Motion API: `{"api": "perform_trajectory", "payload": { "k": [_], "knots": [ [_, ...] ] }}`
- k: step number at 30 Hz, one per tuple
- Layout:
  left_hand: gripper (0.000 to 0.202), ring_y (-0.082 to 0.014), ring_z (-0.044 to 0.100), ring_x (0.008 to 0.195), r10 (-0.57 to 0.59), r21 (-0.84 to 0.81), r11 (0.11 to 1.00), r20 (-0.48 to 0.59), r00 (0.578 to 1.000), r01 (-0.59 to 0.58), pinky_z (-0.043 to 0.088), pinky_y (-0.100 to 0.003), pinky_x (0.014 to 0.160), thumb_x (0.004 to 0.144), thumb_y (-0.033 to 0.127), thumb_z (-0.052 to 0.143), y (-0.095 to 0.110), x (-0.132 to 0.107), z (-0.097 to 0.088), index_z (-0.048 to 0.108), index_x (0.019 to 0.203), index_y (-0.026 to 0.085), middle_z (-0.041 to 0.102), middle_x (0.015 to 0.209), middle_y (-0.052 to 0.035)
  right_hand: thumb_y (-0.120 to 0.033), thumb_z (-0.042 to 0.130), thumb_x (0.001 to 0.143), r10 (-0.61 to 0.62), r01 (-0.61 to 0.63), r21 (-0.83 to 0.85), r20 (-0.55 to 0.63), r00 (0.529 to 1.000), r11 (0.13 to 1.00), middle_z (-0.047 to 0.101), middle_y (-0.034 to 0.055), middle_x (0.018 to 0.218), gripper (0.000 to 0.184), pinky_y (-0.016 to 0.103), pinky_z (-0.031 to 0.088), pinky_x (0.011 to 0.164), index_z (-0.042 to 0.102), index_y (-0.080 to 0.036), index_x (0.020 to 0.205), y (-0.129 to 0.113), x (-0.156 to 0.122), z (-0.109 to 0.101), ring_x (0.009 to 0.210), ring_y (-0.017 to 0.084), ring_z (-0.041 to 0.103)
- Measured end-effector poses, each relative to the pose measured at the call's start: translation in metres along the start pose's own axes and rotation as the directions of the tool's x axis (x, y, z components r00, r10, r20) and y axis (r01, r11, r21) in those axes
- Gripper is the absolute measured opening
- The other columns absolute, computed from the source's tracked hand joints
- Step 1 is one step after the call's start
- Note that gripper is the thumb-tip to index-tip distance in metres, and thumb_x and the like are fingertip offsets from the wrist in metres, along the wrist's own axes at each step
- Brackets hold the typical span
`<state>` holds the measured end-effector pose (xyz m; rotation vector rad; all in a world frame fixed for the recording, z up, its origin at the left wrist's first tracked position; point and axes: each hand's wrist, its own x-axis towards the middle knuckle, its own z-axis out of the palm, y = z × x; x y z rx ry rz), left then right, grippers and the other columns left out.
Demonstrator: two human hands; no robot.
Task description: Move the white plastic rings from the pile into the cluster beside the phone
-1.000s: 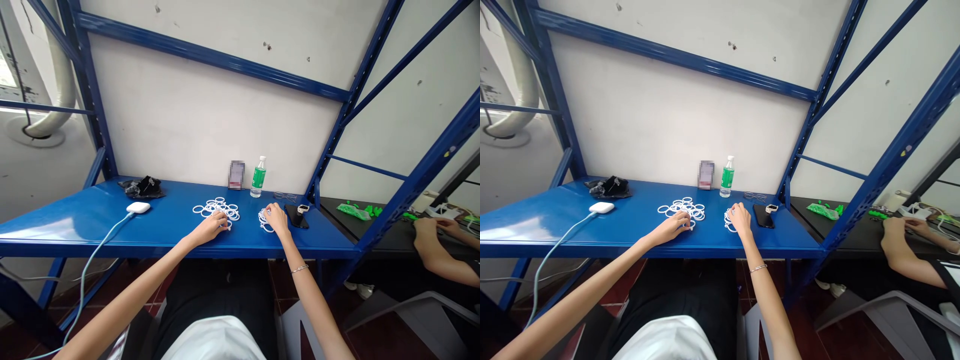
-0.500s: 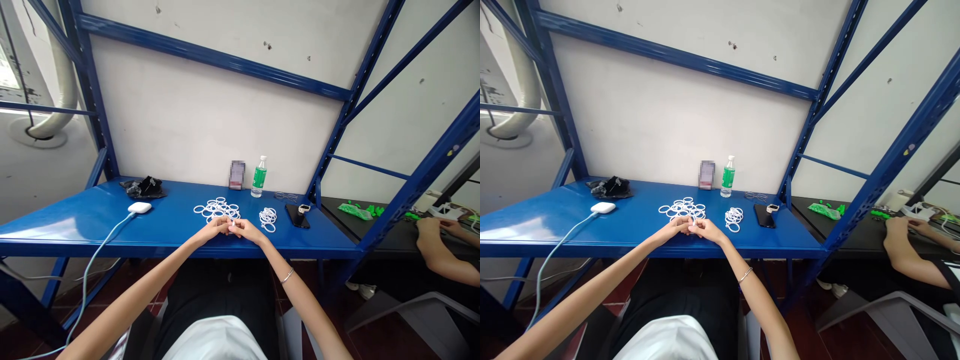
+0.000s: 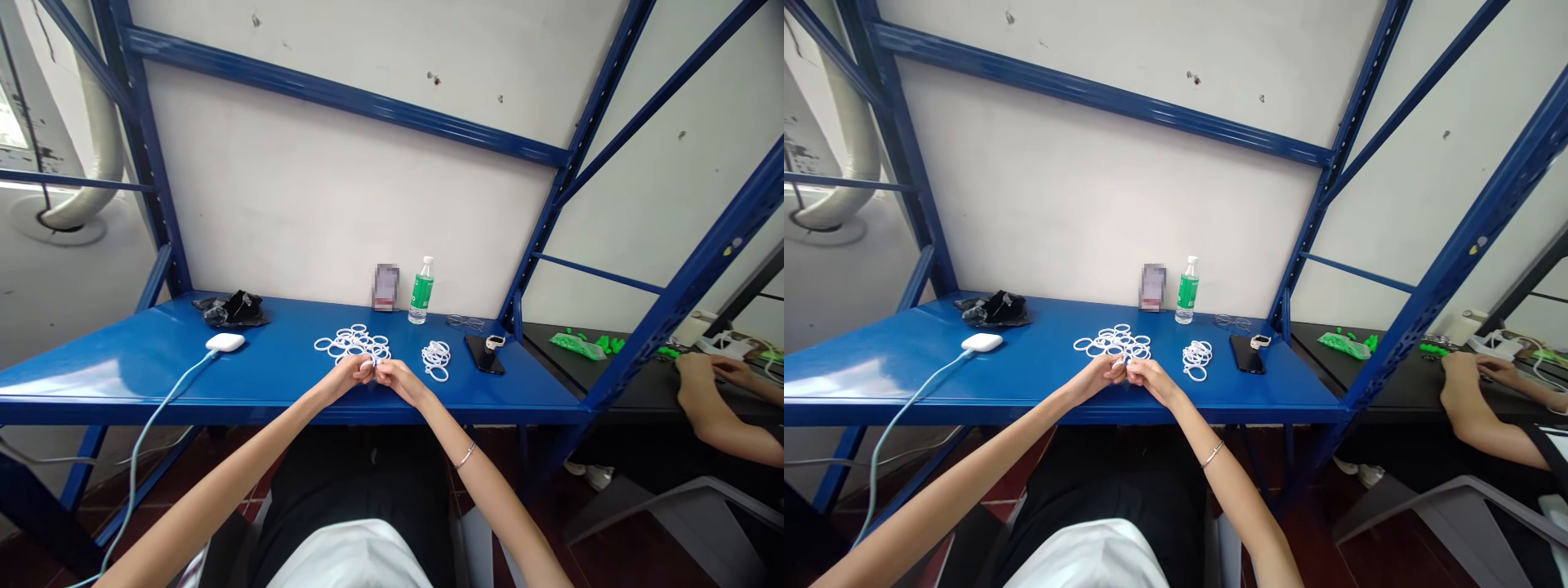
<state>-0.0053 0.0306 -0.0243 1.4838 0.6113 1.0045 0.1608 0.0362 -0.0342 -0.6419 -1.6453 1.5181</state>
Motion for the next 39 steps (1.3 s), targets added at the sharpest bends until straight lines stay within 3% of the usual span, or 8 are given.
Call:
{"api": "perform_trajectory", "payload": {
  "k": [3,5,10,14,19,29,34,39],
  "knots": [
    [0.027,-0.0173,0.055,0.08,0.142,0.333,0.934,-0.017,0.99,-0.128,0.047,-0.031,0.074,0.084,0.04,0.045,0.004,0.0,-0.01,0.057,0.078,0.016,0.058,0.08,-0.0051,-0.044,0.054,0.079,-0.052,0.037,-0.189,-0.073,0.996,0.981,0.047,-0.001,0.064,0.029,0.026,0.033,0.061,0.056,-0.017,0.069,-0.008,0.0,-0.01,0.06,0.011,0.039],
    [0.03,-0.0227,0.053,0.102,0.265,0.616,0.758,0.007,0.964,-0.213,0.046,-0.036,0.086,0.084,0.04,0.048,0.005,0.0,-0.02,0.06,0.101,0.018,0.058,0.108,-0.0088,-0.042,0.05,0.082,-0.142,0.059,-0.407,-0.178,0.974,0.911,0.052,-0.0001,0.068,0.027,0.026,0.035,0.064,0.059,-0.017,0.073,-0.017,-0.003,-0.022,0.063,0.012,0.045],
    [0.033,-0.0287,0.042,0.12,0.352,0.918,0.344,0.068,0.934,-0.196,0.037,-0.05,0.1,0.085,0.038,0.047,-0.011,0.002,-0.039,0.056,0.113,0.022,0.05,0.123,-0.0103,-0.032,0.041,0.087,-0.474,-0.15,-0.851,-0.418,0.775,0.504,0.062,0.0043,0.084,0.026,0.027,0.036,0.071,0.06,-0.018,0.075,-0.032,-0.016,-0.066,0.078,0.016,0.054],
    [0.027,-0.0299,0.04,0.121,0.317,0.947,0.251,0.113,0.941,-0.199,0.038,-0.053,0.098,0.085,0.04,0.048,-0.024,0.004,-0.043,0.06,0.102,0.022,0.049,0.123,-0.0099,-0.024,0.042,0.087,-0.515,-0.428,-0.883,-0.462,0.722,0.191,0.063,0.0072,0.088,0.022,0.03,0.033,0.076,0.061,-0.017,0.079,-0.029,-0.024,-0.092,0.085,0.02,0.054],
    [0.027,-0.029,0.042,0.118,0.337,0.949,0.242,0.112,0.935,-0.201,0.039,-0.052,0.096,0.088,0.039,0.042,-0.028,0.006,-0.043,0.061,0.085,0.019,0.05,0.119,-0.0101,-0.027,0.044,0.088,-0.493,-0.476,-0.874,-0.459,0.739,0.101,0.06,0.0067,0.087,0.021,0.029,0.033,0.073,0.06,-0.017,0.078,-0.017,-0.023,-0.094,0.083,0.019,0.054],
    [0.024,-0.0226,0.05,0.102,0.395,0.903,0.348,0.102,0.913,-0.252,0.041,-0.04,0.089,0.093,0.032,0.035,-0.016,0.007,-0.033,0.054,0.087,0.018,0.057,0.106,-0.0098,-0.026,0.044,0.087,-0.609,-0.28,-0.927,-0.375,0.699,0.249,0.058,0.0082,0.097,0.018,0.03,0.039,0.079,0.059,-0.017,0.093,-0.029,-0.022,-0.074,0.091,0.02,0.054],
    [0.022,-0.0171,0.055,0.075,0.31,0.799,0.557,0.054,0.949,-0.227,0.044,-0.03,0.072,0.091,0.032,0.038,-0.009,0.003,-0.011,0.053,0.082,0.018,0.059,0.08,-0.0043,-0.033,0.051,0.085,-0.368,0.118,-0.828,-0.111,0.923,0.548,0.061,0.0049,0.097,0.02,0.027,0.042,0.069,0.059,-0.021,0.099,-0.034,-0.016,-0.028,0.072,0.014,0.055],
    [0.023,-0.0173,0.06,0.076,0.196,0.606,0.762,0.12,0.973,-0.228,0.046,-0.028,0.07,0.088,0.036,0.045,-0.007,0.001,0.001,0.058,0.088,0.017,0.065,0.084,-0.0051,-0.048,0.049,0.086,-0.043,0.038,-0.512,0.001,0.999,0.858,0.055,-0.0025,0.063,0.03,0.024,0.037,0.055,0.057,-0.019,0.09,-0.012,-0.007,-0.008,0.056,0.011,0.05]
  ]
}}
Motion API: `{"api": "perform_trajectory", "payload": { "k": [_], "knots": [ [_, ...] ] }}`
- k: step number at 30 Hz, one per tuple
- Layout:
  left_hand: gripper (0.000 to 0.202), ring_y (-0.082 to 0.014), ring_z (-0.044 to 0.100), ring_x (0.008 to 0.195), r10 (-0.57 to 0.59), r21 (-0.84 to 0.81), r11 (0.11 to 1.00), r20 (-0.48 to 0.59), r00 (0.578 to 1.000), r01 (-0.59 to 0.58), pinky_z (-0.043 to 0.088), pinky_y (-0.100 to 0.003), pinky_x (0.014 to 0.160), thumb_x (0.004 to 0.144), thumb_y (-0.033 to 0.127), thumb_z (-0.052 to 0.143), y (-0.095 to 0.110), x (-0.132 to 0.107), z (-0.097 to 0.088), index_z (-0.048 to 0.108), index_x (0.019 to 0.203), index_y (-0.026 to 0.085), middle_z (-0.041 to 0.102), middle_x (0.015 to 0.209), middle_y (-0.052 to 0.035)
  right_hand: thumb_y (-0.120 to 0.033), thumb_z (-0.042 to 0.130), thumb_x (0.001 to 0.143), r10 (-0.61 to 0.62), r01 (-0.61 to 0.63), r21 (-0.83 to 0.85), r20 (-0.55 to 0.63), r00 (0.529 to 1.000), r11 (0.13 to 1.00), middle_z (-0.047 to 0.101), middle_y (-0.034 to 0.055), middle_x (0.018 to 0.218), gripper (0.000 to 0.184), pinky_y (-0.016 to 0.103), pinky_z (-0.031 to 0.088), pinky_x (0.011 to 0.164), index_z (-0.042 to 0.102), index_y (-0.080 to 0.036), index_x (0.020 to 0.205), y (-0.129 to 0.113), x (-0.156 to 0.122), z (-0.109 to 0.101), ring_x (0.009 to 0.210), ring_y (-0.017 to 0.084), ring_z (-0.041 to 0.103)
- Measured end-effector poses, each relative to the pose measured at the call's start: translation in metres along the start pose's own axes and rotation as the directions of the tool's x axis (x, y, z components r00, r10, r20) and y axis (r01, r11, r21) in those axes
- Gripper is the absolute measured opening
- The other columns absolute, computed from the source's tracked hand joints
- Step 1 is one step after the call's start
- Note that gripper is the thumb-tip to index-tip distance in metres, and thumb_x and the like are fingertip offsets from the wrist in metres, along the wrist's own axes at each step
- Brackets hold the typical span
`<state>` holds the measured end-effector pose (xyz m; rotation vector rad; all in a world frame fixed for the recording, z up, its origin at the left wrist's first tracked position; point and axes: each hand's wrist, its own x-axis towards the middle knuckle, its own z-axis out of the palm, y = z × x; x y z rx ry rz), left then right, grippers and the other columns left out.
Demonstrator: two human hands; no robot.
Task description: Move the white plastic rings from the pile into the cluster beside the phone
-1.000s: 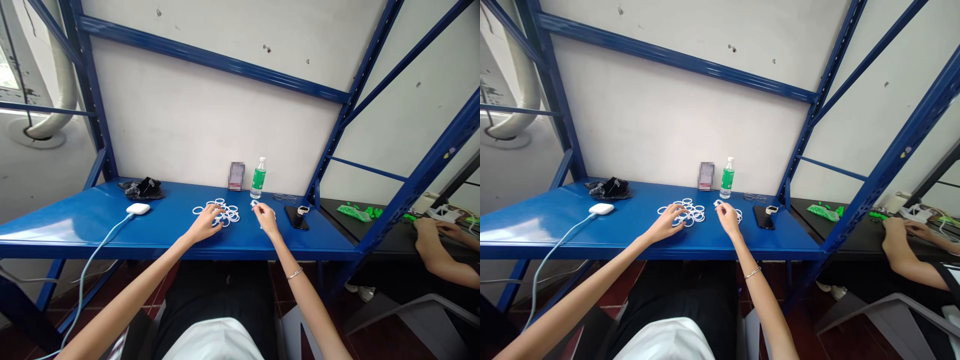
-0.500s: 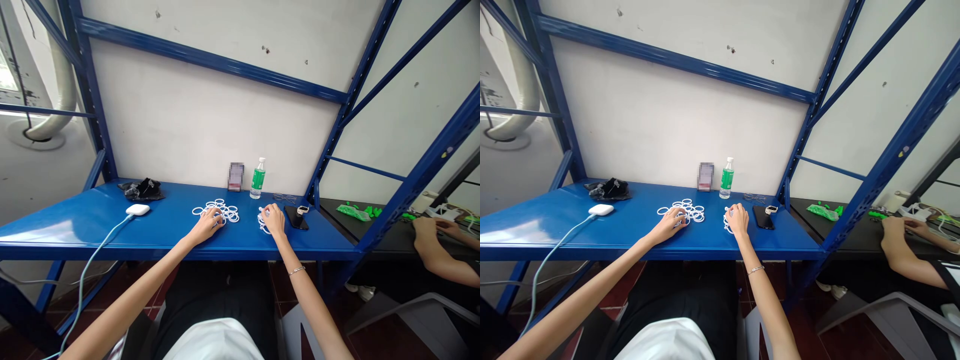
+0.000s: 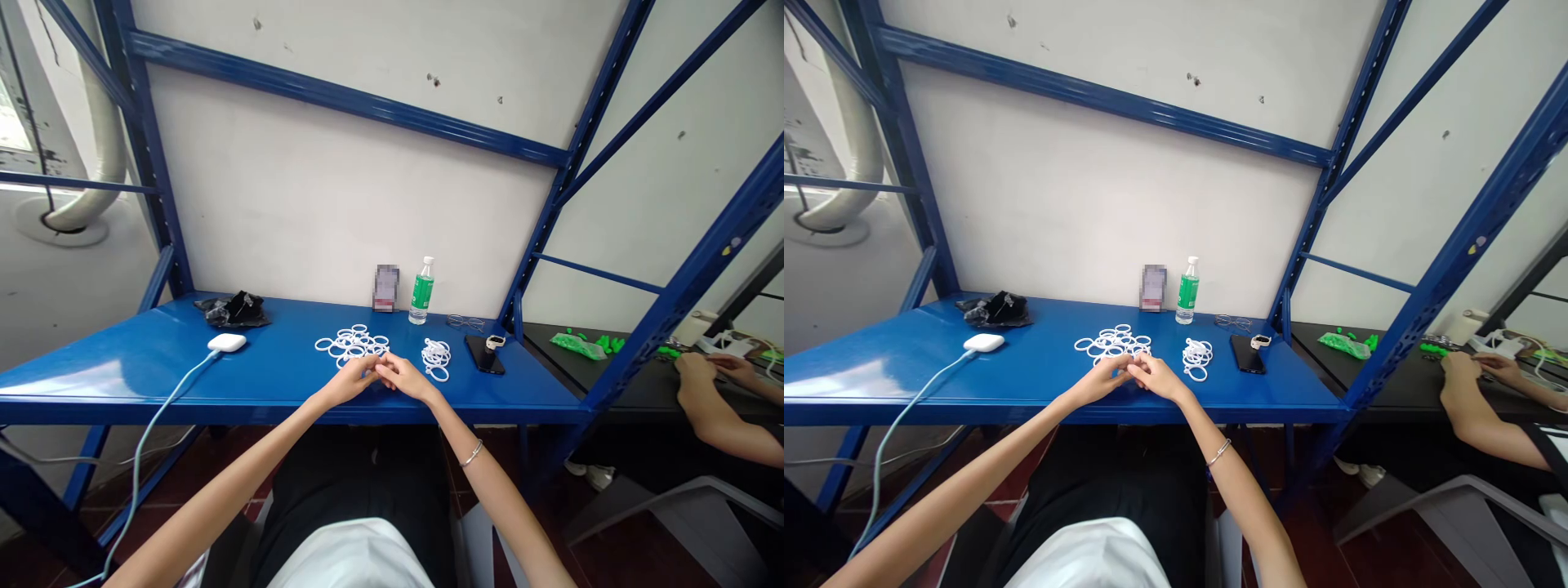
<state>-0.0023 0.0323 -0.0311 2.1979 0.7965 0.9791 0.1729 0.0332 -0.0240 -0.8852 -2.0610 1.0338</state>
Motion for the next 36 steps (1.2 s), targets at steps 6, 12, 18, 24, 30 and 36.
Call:
{"api": "perform_trajectory", "payload": {
  "k": [6,12,18,24,30,36],
  "knots": [
    [0.035,-0.0127,0.056,0.064,-0.058,-0.322,0.938,0.228,0.972,0.132,0.047,-0.028,0.073,0.086,0.046,0.049,-0.001,0.0,-0.004,0.059,0.099,0.015,0.059,0.064,0.0004,-0.058,0.053,0.08,0.092,-0.103,0.281,0.053,0.994,0.954,0.061,0.0027,0.06,0.045,0.023,0.028,0.052,0.06,-0.014,0.075,0.016,0.008,0.007,0.059,0.012,0.051],
    [0.037,-0.011,0.054,0.066,-0.129,-0.498,0.846,0.153,0.98,0.189,0.043,-0.026,0.07,0.081,0.047,0.058,-0.006,0.0,-0.007,0.052,0.102,0.017,0.057,0.066,0.0029,-0.057,0.059,0.074,0.17,-0.126,0.365,-0.092,0.981,0.923,0.051,-0.0017,0.05,0.046,0.024,0.016,0.048,0.053,-0.015,0.057,0.019,0.011,0.011,0.045,0.006,0.031],
    [0.042,-0.0059,0.04,0.049,-0.252,-0.588,0.778,0.033,0.967,0.222,0.032,-0.02,0.054,0.079,0.053,0.059,-0.014,0.001,-0.005,0.046,0.099,0.019,0.046,0.056,0.0078,-0.05,0.064,0.071,0.161,-0.122,0.398,-0.066,0.985,0.909,0.043,-0.0047,0.05,0.037,0.024,0.019,0.049,0.051,-0.017,0.059,0.012,0.012,0.02,0.048,0.007,0.034],
    [0.04,-0.0029,0.016,0.042,-0.242,-0.799,0.567,0.072,0.968,0.201,0.015,-0.02,0.046,0.076,0.053,0.064,-0.006,0.005,0.012,0.045,0.081,0.018,0.023,0.046,0.0122,-0.046,0.066,0.07,0.227,-0.113,0.637,-0.1,0.969,0.763,0.025,-0.0098,0.047,0.033,0.024,0.01,0.046,0.052,-0.016,0.066,0.011,0.012,0.022,0.044,0.004,0.016],
    [0.029,-0.0043,0.02,0.043,-0.245,-0.895,0.39,0.126,0.961,0.217,0.021,-0.021,0.047,0.08,0.041,0.062,0.002,0.003,0.017,0.05,0.075,0.015,0.027,0.043,0.0094,-0.033,0.067,0.068,0.275,-0.093,0.803,-0.091,0.957,0.589,0.019,-0.0115,0.047,0.02,0.023,0.008,0.043,0.057,-0.017,0.074,0.008,0.011,0.021,0.044,0.004,0.009],
    [0.02,-0.005,0.018,0.041,-0.256,-0.931,0.32,0.094,0.962,0.176,0.021,-0.021,0.046,0.08,0.032,0.058,0.002,0.004,0.016,0.057,0.086,0.014,0.021,0.041,0.0103,-0.032,0.055,0.076,0.227,-0.031,0.872,-0.093,0.969,0.489,0.012,-0.0088,0.041,0.043,0.022,0.023,0.044,0.027,-0.021,0.046,0.014,0.012,0.021,0.042,0.007,0.012]
  ]
}}
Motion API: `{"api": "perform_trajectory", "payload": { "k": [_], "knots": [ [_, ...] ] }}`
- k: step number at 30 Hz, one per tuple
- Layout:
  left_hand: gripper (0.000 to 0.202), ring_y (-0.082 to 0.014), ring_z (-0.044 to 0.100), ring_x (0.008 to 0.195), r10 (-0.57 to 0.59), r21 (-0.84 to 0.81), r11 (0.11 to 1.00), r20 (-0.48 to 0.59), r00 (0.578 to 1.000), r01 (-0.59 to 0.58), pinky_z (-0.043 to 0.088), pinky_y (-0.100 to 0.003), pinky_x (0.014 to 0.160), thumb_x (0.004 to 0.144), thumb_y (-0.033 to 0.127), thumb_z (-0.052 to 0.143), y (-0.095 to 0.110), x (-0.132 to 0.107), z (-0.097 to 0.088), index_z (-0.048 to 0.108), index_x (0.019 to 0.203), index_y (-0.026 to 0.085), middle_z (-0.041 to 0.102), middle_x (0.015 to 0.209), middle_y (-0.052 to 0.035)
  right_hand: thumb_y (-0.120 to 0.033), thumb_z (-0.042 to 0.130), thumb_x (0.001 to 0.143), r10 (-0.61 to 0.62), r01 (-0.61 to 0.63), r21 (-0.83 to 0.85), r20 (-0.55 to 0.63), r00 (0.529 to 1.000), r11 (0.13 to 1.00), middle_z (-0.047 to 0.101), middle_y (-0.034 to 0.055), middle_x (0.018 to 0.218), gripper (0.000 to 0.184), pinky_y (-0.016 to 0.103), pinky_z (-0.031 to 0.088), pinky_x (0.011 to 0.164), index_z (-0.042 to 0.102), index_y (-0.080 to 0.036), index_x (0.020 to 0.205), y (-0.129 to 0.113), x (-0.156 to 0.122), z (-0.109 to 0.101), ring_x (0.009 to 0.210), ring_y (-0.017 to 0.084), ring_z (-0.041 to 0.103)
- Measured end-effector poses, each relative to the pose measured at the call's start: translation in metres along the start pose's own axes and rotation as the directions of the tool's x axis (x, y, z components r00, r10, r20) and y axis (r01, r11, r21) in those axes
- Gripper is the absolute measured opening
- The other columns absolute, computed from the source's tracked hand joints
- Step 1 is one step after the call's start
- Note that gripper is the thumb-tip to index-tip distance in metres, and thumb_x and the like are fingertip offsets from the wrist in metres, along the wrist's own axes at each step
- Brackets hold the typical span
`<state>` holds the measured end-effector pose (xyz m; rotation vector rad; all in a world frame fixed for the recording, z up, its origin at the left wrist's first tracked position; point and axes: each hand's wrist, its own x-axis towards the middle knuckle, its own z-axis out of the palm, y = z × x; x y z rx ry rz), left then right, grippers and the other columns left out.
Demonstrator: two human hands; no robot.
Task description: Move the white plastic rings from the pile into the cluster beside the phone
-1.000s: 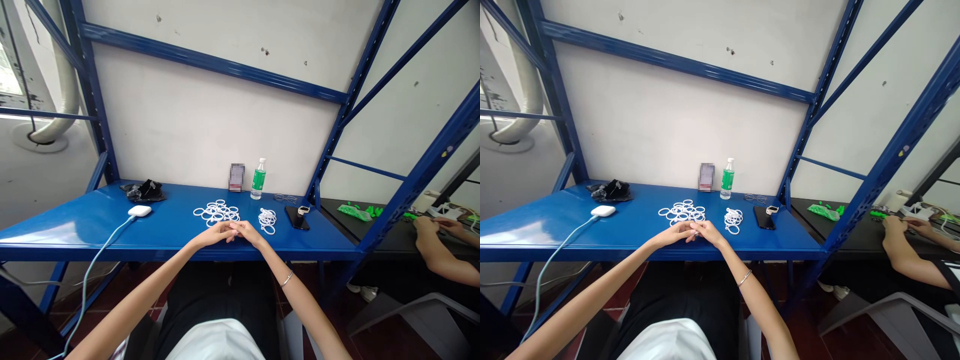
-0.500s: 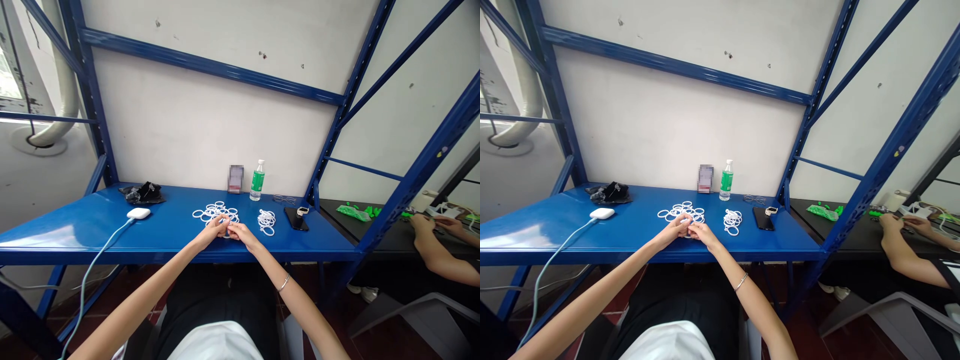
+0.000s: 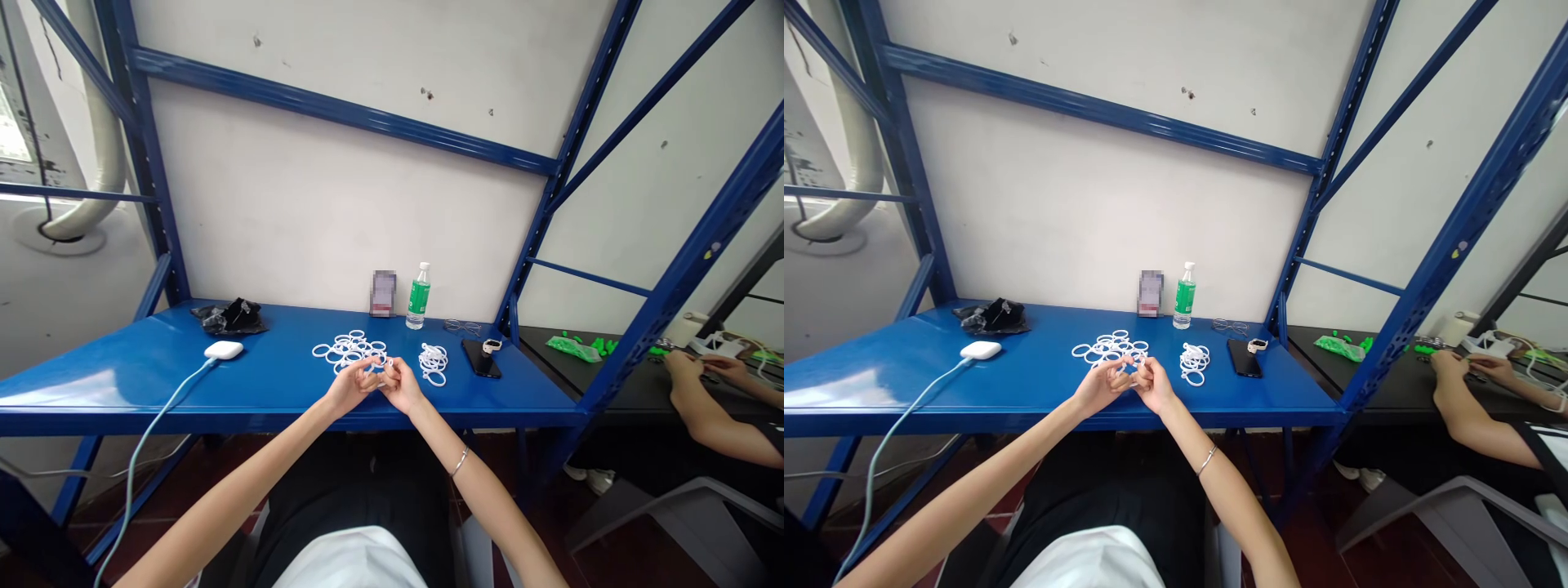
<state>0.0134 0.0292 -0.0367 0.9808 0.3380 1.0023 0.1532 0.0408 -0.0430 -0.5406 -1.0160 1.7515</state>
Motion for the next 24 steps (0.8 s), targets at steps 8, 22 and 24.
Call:
{"api": "perform_trajectory", "payload": {
  "k": [8,22,24],
  "knots": [
    [0.042,-0.0199,0.054,0.094,0.196,0.846,0.522,0.004,0.981,-0.108,0.044,-0.029,0.076,0.079,0.049,0.054,0.048,-0.01,-0.018,0.053,0.111,0.022,0.06,0.1,-0.0061,-0.04,0.06,0.076,-0.133,0.14,-0.569,0.053,0.99,0.811,0.043,-0.0037,0.054,0.026,0.023,0.028,0.052,0.056,-0.017,0.065,-0.028,-0.001,-0.01,0.051,0.008,0.036],
    [0.026,-0.0214,0.058,0.08,-0.006,0.953,-0.299,-0.05,0.999,0.046,0.038,-0.026,0.062,0.079,0.041,0.05,0.067,-0.012,-0.05,0.062,0.084,0.018,0.065,0.093,-0.0102,-0.025,0.047,0.085,-0.217,-0.323,-0.832,-0.248,0.944,-0.452,0.065,0.007,0.08,0.016,0.024,0.027,0.056,0.062,-0.019,0.08,-0.107,-0.037,-0.046,0.074,0.019,0.059],
    [0.026,-0.0211,0.057,0.078,0.011,0.949,-0.313,-0.04,0.999,0.042,0.038,-0.027,0.063,0.081,0.039,0.046,0.063,-0.01,-0.047,0.061,0.079,0.018,0.064,0.09,-0.0105,-0.025,0.05,0.084,-0.19,-0.303,-0.837,-0.24,0.952,-0.456,0.066,0.0065,0.082,0.014,0.024,0.028,0.057,0.062,-0.019,0.082,-0.103,-0.035,-0.044,0.075,0.02,0.059]
  ]
}}
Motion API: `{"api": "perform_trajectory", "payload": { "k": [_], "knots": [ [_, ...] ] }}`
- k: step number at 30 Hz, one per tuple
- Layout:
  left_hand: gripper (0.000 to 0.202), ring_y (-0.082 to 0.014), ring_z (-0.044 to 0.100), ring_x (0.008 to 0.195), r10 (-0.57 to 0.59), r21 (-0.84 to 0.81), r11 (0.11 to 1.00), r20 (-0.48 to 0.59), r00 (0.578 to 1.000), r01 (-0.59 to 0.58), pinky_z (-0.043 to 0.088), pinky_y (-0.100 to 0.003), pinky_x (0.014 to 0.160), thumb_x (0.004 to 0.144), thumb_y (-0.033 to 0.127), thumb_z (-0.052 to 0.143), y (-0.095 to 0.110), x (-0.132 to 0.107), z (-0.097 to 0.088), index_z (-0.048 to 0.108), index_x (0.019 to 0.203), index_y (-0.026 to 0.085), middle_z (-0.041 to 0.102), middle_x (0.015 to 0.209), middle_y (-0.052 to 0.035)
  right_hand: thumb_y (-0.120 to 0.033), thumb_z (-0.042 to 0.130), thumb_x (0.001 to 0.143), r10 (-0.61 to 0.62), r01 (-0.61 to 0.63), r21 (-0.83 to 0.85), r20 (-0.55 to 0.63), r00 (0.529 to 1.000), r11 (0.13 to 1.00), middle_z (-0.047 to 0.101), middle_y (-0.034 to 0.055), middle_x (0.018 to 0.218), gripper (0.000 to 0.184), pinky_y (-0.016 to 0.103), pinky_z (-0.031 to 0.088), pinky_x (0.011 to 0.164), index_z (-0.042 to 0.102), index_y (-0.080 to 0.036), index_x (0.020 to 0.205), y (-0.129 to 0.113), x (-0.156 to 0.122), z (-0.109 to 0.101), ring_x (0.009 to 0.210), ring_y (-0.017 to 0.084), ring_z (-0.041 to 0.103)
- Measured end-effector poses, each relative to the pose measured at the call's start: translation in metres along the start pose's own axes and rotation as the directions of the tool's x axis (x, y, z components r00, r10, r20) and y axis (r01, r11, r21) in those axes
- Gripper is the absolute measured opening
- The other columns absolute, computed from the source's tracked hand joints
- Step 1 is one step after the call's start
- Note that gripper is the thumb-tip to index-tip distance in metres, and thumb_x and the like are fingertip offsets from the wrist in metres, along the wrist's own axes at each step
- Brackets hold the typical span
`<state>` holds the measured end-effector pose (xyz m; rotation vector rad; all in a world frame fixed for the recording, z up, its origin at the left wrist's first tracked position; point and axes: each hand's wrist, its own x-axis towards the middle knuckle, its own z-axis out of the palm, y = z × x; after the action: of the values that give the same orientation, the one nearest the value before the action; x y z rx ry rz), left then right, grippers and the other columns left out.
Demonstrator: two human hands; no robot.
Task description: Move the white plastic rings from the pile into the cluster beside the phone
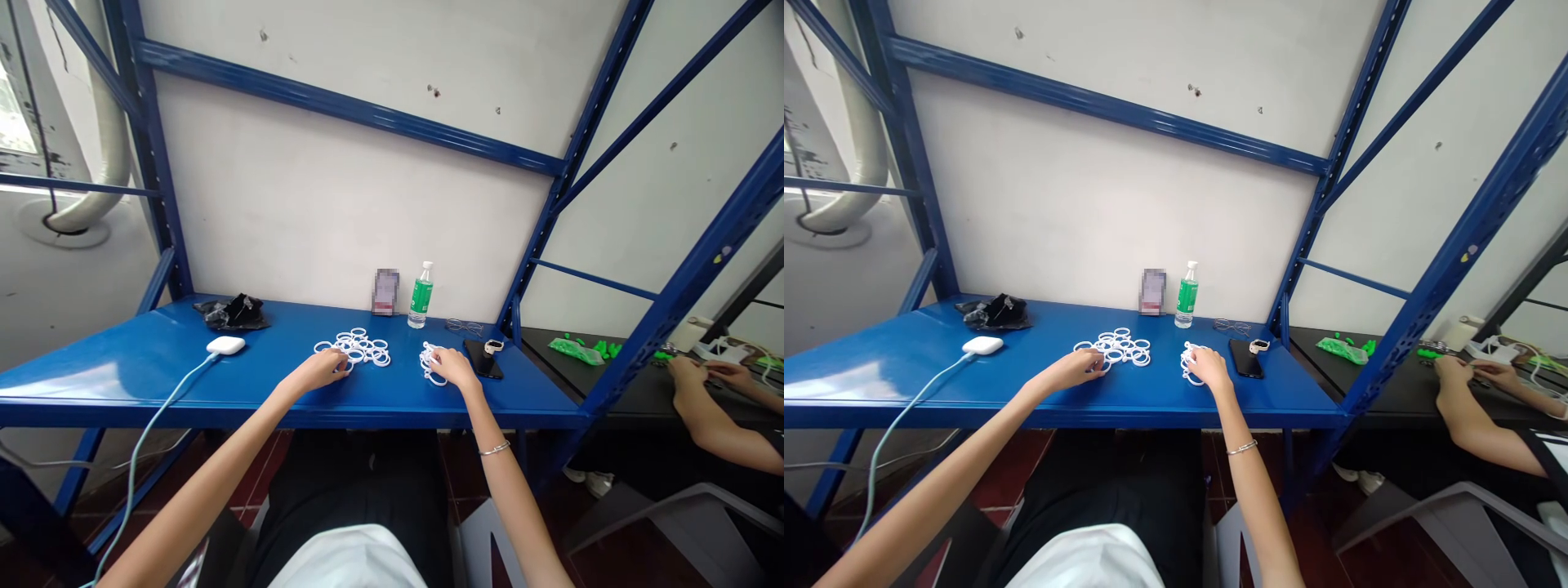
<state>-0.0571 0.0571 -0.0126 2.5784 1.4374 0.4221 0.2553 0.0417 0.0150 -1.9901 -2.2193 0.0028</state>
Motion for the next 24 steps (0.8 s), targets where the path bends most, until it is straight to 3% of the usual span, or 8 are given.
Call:
{"api": "perform_trajectory", "payload": {
  "k": [6,12,15,18,21,24],
  "knots": [
    [0.028,-0.0182,0.054,0.072,0.098,-0.133,0.986,-0.022,0.995,-0.1,0.039,-0.027,0.064,0.082,0.039,0.042,0.003,-0.001,-0.006,0.057,0.073,0.017,0.062,0.081,-0.0079,-0.029,0.061,0.076,-0.019,0.018,0.031,0.048,0.999,0.999,0.066,0.0047,0.09,0.011,0.025,0.03,0.059,0.061,-0.02,0.083,-0.005,0.001,0.002,0.079,0.019,0.059],
    [0.03,-0.0152,0.051,0.06,0.062,-0.4,0.913,-0.051,0.997,-0.077,0.036,-0.025,0.055,0.08,0.048,0.048,0.002,-0.003,-0.011,0.057,0.075,0.019,0.06,0.069,-0.0031,-0.031,0.062,0.076,0.025,-0.026,0.045,0.037,0.999,0.999,0.064,0.0069,0.096,0.016,0.026,0.03,0.059,0.059,-0.019,0.087,-0.009,-0.005,-0.004,0.082,0.021,0.059],
    [0.032,-0.0157,0.054,0.062,0.021,-0.593,0.804,-0.041,0.999,-0.041,0.04,-0.025,0.057,0.077,0.051,0.052,0.001,-0.002,-0.01,0.057,0.08,0.019,0.061,0.07,-0.0027,-0.033,0.059,0.08,0.046,-0.042,0.074,-0.06,0.997,0.996,0.063,0.0077,0.094,0.016,0.027,0.03,0.06,0.058,-0.018,0.087,-0.014,-0.009,-0.008,0.081,0.021,0.058],
    [0.034,-0.0146,0.056,0.064,-0.016,-0.766,0.643,-0.037,0.999,-0.018,0.045,-0.027,0.063,0.077,0.051,0.054,0.008,-0.001,-0.008,0.056,0.081,0.018,0.063,0.074,-0.0031,-0.036,0.053,0.085,-0.03,0.061,0.207,-0.148,0.989,0.976,0.063,0.0057,0.088,0.018,0.026,0.032,0.062,0.059,-0.019,0.084,-0.026,-0.011,-0.004,0.079,0.019,0.058],
    [0.035,-0.0121,0.055,0.064,-0.007,-0.868,0.496,-0.045,0.999,-0.036,0.046,-0.027,0.067,0.078,0.05,0.055,0.022,0.001,-0.001,0.056,0.075,0.016,0.062,0.076,-0.0027,-0.042,0.055,0.084,-0.221,0.249,0.437,-0.114,0.969,0.865,0.064,0.0031,0.085,0.022,0.025,0.035,0.062,0.061,-0.021,0.088,-0.046,-0.01,0.011,0.073,0.016,0.056],
    [0.038,-0.0115,0.056,0.065,0.044,-0.898,0.438,-0.012,0.999,-0.03,0.046,-0.027,0.069,0.078,0.052,0.056,0.036,0.003,0.014,0.056,0.073,0.015,0.061,0.075,-0.0024,-0.044,0.053,0.085,-0.36,0.334,0.66,-0.102,0.927,0.673,0.063,0.0014,0.083,0.025,0.025,0.038,0.061,0.058,-0.021,0.094,-0.066,-0.005,0.034,0.063,0.013,0.055]
  ]
}}
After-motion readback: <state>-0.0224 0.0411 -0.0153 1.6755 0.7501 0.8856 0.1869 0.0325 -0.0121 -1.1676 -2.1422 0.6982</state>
